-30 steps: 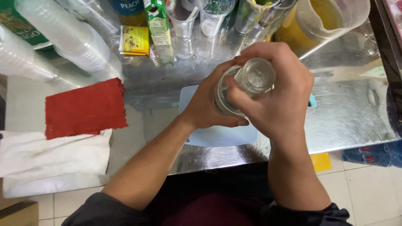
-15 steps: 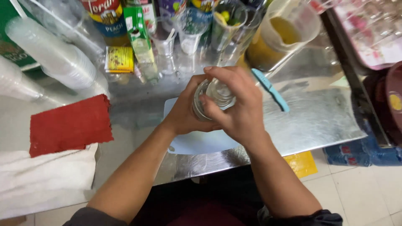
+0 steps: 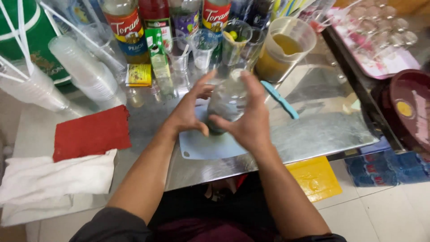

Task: The person pours peach syrup and strawberry syrup into a mixing glass, then shakes the mixture. They add ice from a cooler into the glass, close the cooler, and shake the glass again. The person places the glass on a cutting board and wipes the counter with a cloth.

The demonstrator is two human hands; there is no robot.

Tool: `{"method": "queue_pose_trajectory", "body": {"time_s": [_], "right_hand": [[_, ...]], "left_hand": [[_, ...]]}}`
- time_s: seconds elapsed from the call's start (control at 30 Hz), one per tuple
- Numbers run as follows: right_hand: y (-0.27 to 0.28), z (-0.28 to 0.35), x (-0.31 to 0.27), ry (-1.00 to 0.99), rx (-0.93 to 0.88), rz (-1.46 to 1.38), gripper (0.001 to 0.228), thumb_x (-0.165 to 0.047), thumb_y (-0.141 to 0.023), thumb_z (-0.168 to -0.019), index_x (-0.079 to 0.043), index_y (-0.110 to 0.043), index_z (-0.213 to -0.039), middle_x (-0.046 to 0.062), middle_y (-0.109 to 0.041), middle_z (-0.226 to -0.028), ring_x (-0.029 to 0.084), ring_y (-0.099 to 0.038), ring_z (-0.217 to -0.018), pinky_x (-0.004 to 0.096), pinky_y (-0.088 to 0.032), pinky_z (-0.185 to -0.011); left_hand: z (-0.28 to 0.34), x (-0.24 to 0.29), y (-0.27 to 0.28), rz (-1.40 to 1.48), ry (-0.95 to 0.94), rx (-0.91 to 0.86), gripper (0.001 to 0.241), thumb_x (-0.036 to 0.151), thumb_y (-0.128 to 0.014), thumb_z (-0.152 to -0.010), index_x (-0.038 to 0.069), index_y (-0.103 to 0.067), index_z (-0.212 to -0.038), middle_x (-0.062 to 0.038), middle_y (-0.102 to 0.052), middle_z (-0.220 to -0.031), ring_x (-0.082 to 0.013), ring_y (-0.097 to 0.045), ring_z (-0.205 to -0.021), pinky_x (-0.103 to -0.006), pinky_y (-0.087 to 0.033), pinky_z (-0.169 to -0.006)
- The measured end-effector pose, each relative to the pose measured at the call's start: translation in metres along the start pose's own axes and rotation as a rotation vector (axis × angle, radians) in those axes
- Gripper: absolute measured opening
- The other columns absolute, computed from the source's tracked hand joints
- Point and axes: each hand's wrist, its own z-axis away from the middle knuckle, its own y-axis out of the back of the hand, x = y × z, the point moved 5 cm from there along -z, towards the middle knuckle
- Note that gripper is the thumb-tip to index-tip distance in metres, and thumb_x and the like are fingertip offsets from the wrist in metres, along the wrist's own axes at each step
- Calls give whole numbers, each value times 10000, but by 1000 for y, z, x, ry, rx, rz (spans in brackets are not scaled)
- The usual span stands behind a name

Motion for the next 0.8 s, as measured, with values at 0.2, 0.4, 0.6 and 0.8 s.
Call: {"method": "queue_pose_trajectory", "body": {"time_s": [0.2, 0.4, 0.6, 0.8], "right_hand": [[75, 5, 105, -263, 480, -461, 1090, -82, -930, -876, -313, -134, -1585, 274, -405, -1363, 351, -687, -1041, 532, -681, -751], [48, 34, 113, -292, 987, -925, 924, -95, -808, -872, -333, -216, -1540, 223, -419, -1306, 376, -627, -1046, 680, -644, -781], [68, 40, 115, -285, 1050, -977, 851, -258, -819, -1000, -377, -155, -1519, 228, -405, -1319, 407, -612, -1123, 725, -613, -877], [28, 33, 87, -610, 589, -785, 958, -210, -777, -813, -310, -172, -1549, 229, -377, -1227, 310, -539, -979, 554, -553, -819]], "left_hand": [[5, -18, 14, 68, -49, 107, 1500, 985, -595, -498, 165, -112, -1657, -134, -590, -1453, -266, -640, -1220, -440, -426, -1080], [3, -15, 16, 153, -70, 262, 1412, 1048, -431, -585, 143, -163, -1635, -147, -621, -1385, -230, -670, -1135, -349, -468, -1008], [5, -21, 17, 174, -9, 309, 1366, 1044, -389, -626, 117, -207, -1613, -140, -640, -1327, -217, -687, -1078, -347, -487, -982], [1, -32, 15, 170, -23, 308, 1329, 1017, -438, -657, 91, -243, -1590, -163, -647, -1293, -239, -697, -1051, -365, -493, -964]]}}
